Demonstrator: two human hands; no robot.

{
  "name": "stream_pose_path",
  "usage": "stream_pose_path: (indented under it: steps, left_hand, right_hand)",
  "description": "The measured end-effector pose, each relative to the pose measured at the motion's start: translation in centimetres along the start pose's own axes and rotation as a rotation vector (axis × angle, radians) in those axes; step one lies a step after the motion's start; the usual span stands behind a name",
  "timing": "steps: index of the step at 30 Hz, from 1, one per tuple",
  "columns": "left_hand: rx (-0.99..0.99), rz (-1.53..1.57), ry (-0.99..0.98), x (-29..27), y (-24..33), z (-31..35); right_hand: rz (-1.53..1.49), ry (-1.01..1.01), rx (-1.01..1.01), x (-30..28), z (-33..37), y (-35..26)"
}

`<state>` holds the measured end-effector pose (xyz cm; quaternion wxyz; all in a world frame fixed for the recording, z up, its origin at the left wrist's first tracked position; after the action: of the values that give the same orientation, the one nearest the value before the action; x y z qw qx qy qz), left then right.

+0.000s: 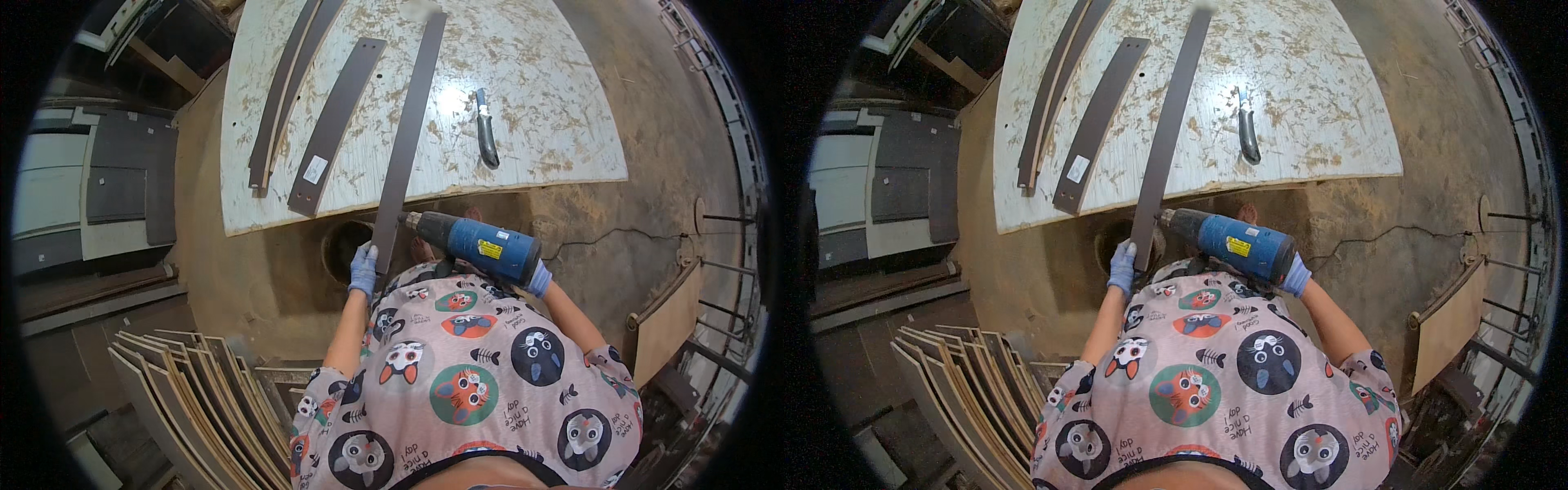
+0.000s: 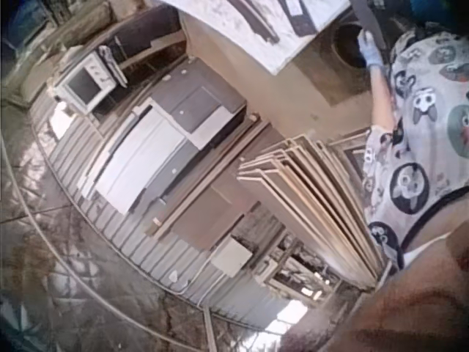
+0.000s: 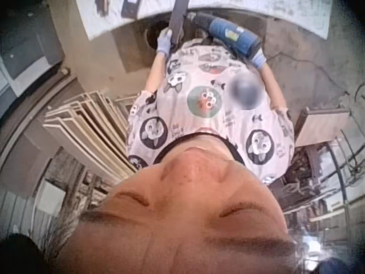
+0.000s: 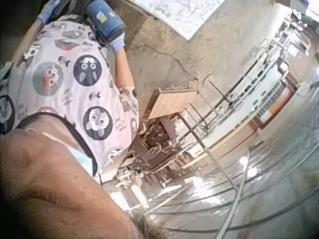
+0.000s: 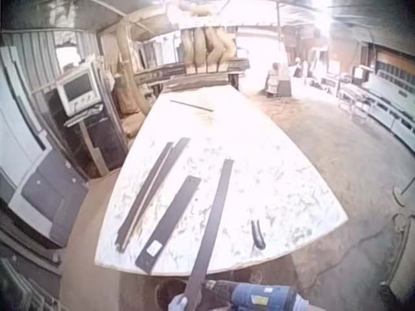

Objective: The person uses a heat gun to soften the adhesive on long wooden strips and then peels off the veneer layer by hand. The process is repeated for several strips, with the person flipping and repositioning the pieces as needed.

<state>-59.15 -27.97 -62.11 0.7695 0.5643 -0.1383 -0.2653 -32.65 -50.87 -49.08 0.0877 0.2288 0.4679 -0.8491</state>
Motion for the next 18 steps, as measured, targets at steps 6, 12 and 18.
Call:
stream_pose_path:
  steps: [6,12,18]
  left_hand:
    - [-0.106,0.226,0.093,-0.9,-1.6,-1.0]
    - [-0.067,0.223,0.056,-0.7,-2.1,-1.0]
    - [-0.149,0.211,0.044,-0.3,-1.3,0.0]
  right_hand:
    - [-0.119,-0.013,0.016,0.0,0.5,-0.7]
    - [-0.372,-0.074,0.125,1.1,-0.4,0.6]
    - [-0.275,0.009,0.028,0.4,0.1,-0.8]
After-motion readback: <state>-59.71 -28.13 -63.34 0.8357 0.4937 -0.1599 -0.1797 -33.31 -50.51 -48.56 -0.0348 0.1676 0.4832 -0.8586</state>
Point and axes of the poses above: each hand's wrist, its own z-axis away from the middle knuckle, its own x-axis out of the palm, y = z × x, the point moved 7 cm from there along -z, towards the middle knuckle, and after that the axes turned 13 degrees about x, right-handed, at the moved point
